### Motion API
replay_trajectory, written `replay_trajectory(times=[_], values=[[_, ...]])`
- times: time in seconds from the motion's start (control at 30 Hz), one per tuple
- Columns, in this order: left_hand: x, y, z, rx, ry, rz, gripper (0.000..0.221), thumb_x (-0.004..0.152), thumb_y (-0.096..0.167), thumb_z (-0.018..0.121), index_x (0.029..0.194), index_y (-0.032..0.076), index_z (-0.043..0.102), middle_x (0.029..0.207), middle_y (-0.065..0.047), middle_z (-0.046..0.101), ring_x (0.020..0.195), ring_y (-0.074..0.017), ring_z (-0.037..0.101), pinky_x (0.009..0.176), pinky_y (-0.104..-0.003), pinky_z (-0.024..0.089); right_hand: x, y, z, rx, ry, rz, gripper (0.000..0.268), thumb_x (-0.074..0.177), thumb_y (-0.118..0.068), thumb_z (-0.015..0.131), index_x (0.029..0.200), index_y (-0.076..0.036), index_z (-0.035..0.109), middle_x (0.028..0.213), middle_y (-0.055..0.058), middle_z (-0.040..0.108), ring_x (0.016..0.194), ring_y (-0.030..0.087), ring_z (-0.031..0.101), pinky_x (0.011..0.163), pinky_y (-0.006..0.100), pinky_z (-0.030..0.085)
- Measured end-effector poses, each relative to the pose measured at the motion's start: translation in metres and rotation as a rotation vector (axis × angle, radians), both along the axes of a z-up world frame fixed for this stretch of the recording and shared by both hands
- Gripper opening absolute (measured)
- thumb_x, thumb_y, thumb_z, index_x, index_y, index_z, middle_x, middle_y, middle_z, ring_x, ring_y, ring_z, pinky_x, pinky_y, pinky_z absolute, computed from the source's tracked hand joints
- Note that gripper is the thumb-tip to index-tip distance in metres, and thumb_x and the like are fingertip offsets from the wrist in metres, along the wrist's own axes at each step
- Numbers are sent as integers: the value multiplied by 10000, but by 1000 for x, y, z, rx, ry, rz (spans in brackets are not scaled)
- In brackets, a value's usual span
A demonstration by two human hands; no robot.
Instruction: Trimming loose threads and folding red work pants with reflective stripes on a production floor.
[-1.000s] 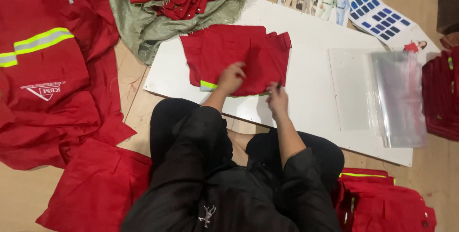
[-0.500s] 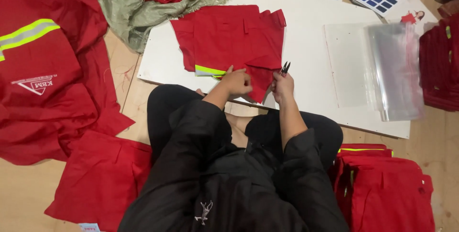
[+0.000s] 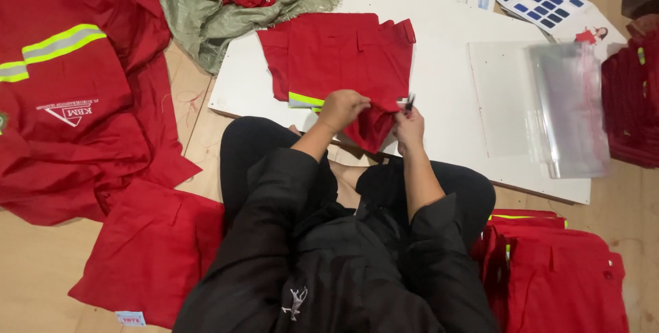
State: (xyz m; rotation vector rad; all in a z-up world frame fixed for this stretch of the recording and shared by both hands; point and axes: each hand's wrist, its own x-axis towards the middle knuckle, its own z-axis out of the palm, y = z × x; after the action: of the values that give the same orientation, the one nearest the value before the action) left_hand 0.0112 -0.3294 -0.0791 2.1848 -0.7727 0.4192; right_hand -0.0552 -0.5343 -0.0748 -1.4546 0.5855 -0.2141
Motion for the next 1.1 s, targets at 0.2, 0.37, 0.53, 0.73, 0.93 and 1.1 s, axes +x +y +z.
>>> replay_trajectory(times=[0.2,0.37,0.53,0.73,0.93,1.1], values=[[22,29,16,-938,610,166,152,997,172,666,1051,69,763,791,-115,775,709,-218,772,724,-340,640,10,-11,-4,-78,-19,-75,84,911,-71,721,948,-140,690,648,-18,565,401,89,510,367,211,406],[42,54,16,-1164,740,367,171,970,140,699,1076,9,730,675,-101,703,619,-218,760,646,-331,654,12,-11,-5,-98,0,-61,82,913,-64,701,964,-123,678,674,1,587,451,105,562,400,210,460],[22,22,3,-913,689,372,180,933,252,772,1055,120,787,699,-67,727,674,-158,761,673,-288,618,14,-14,-15,-32,53,-52,97,941,-79,680,1023,-114,643,749,39,656,517,147,673,449,243,584],[-6,-10,-5,-337,542,109,210,890,361,810,1061,239,802,922,-50,738,892,-239,750,809,-336,598,20,-14,-26,197,112,-27,152,1036,-145,543,1183,-134,503,967,84,685,712,263,785,599,345,687],[-15,-20,-21,-170,485,21,428,773,277,884,1168,195,739,965,-55,711,903,-293,739,825,-397,605,17,-5,-11,323,42,-17,215,1073,-351,545,1174,-176,472,1052,80,680,813,341,786,678,439,685],[-16,-35,-41,241,494,55,119,854,331,766,927,243,800,844,-56,756,906,-327,748,844,-460,587,20,-14,-47,221,0,43,259,976,-185,742,1087,-119,518,918,92,700,634,288,760,527,391,685]])
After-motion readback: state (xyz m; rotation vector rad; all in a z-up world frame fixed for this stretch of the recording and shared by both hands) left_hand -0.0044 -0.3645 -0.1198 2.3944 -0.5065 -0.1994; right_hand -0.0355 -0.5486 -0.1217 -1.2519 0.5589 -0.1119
